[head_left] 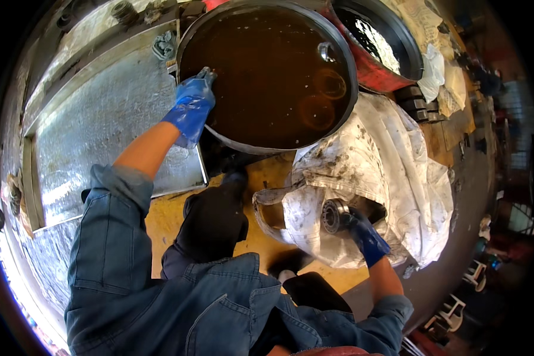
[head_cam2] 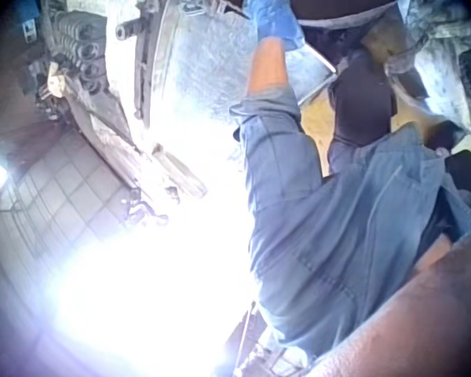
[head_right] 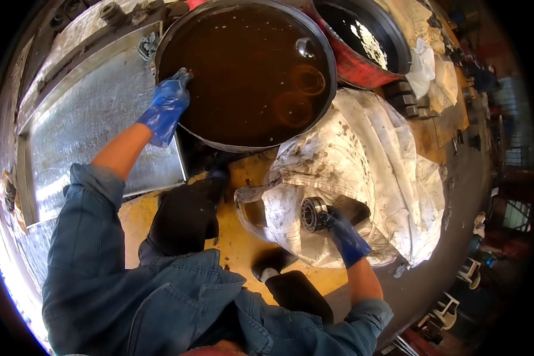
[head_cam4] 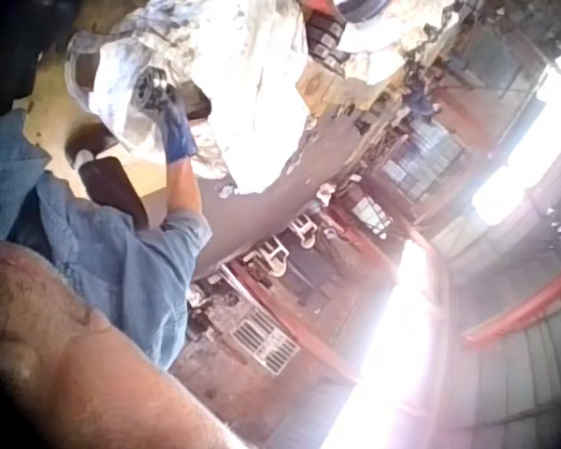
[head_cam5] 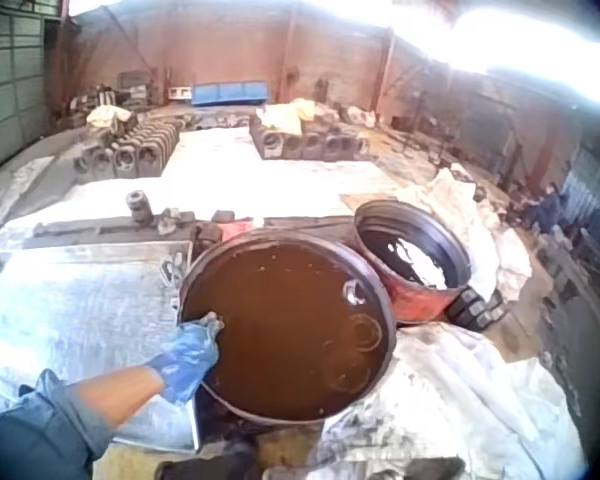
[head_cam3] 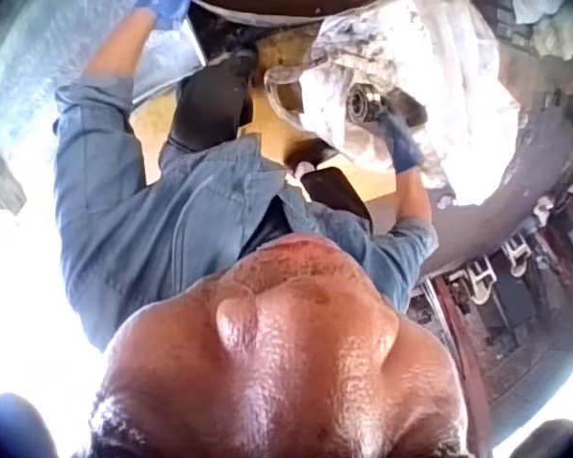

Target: The person retrieves metal parts from a white sack and places them into a large metal basin filled with dark liquid. They scrub the parts by hand and use a red plastic scoop to pour liquid over them, ensuring they are fully coated. The person handles the parts one by one, moving them between the sack and the basin.

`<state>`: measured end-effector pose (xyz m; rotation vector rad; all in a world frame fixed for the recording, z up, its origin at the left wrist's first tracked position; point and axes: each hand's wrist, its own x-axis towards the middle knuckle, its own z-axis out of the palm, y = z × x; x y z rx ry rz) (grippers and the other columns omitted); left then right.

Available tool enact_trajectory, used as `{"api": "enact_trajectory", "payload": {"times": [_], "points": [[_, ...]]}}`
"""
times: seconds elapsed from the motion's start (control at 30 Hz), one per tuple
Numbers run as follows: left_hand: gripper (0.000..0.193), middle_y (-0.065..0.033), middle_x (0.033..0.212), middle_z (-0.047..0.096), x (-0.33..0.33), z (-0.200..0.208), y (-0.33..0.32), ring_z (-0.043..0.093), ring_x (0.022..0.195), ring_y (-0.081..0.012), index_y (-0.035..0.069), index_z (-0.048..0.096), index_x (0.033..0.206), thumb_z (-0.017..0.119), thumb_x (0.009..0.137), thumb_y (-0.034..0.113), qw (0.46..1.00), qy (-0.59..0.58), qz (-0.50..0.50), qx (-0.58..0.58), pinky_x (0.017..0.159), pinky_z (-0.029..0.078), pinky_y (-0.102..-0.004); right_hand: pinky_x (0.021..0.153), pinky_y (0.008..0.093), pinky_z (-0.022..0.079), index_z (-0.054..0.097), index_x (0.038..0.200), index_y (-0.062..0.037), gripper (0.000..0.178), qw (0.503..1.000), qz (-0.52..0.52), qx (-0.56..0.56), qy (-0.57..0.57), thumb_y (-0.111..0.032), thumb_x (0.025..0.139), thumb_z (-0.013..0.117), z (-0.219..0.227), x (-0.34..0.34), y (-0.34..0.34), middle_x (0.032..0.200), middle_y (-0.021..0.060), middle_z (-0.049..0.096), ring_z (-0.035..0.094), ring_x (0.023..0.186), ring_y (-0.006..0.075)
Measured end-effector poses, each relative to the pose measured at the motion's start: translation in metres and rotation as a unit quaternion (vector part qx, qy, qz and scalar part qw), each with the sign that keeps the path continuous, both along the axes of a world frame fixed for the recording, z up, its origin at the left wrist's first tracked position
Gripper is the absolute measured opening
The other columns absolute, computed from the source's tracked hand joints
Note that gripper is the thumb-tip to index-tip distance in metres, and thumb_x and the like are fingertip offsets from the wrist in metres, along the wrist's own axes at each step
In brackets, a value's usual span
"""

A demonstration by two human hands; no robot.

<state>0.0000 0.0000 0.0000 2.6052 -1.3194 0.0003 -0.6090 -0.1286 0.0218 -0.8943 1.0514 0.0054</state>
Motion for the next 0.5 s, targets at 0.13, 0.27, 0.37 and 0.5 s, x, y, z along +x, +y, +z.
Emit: {"api": "enact_trajectory", "payload": {"times": [0.13,0.27,0.37,0.5], "points": [[0.055,-0.009,0.154,0.053,-0.01,0.012,-0.016,0.058,0.134,-0.0292,0.021,0.06,0.141,0.055,0.088,0.008,0.998,0.042,0.02,0.035,0.112,0.046,-0.0429,0.098,0.0336,0.051,0.054,0.14,0.0058,0.057,0.993,0.064,-0.103,-0.015,-0.031,0.099,0.069,0.116,0.044,-0.004,0.118,0.0131,0.07,0.065,0.111,0.0212],[0.056,-0.0079,0.159,0.047,-0.001,0.013,-0.007,0.061,0.131,-0.0271,0.02,0.055,0.147,0.054,0.092,0.01,0.995,0.019,0.015,0.102,0.108,0.049,-0.0419,0.099,0.0329,0.049,0.055,0.14,0.0057,0.061,0.981,0.107,-0.161,0.035,-0.034,0.096,0.07,0.196,0.131,-0.014,0.12,0.0147,0.069,0.064,0.113,0.0205],[0.056,-0.008,0.158,0.048,0.0,0.009,-0.004,0.059,0.133,-0.0278,0.02,0.056,0.146,0.052,0.091,0.008,0.996,0.036,0.021,0.083,0.11,0.047,-0.0419,0.102,0.0351,0.047,0.058,0.138,0.0055,0.061,0.941,0.186,-0.281,0.024,-0.035,0.094,0.07,0.205,0.21,-0.035,0.123,0.0159,0.069,0.063,0.116,0.0219],[0.056,-0.0079,0.157,0.05,-0.006,0.018,-0.012,0.059,0.133,-0.0301,0.019,0.058,0.144,0.05,0.09,0.008,0.993,0.054,0.036,0.098,0.112,0.045,-0.0436,0.103,0.0389,0.049,0.059,0.14,-0.0001,0.06,0.89,0.237,-0.388,0.022,-0.034,0.093,0.075,0.148,0.289,-0.103,0.125,0.0154,0.07,0.066,0.114,0.023]]}}
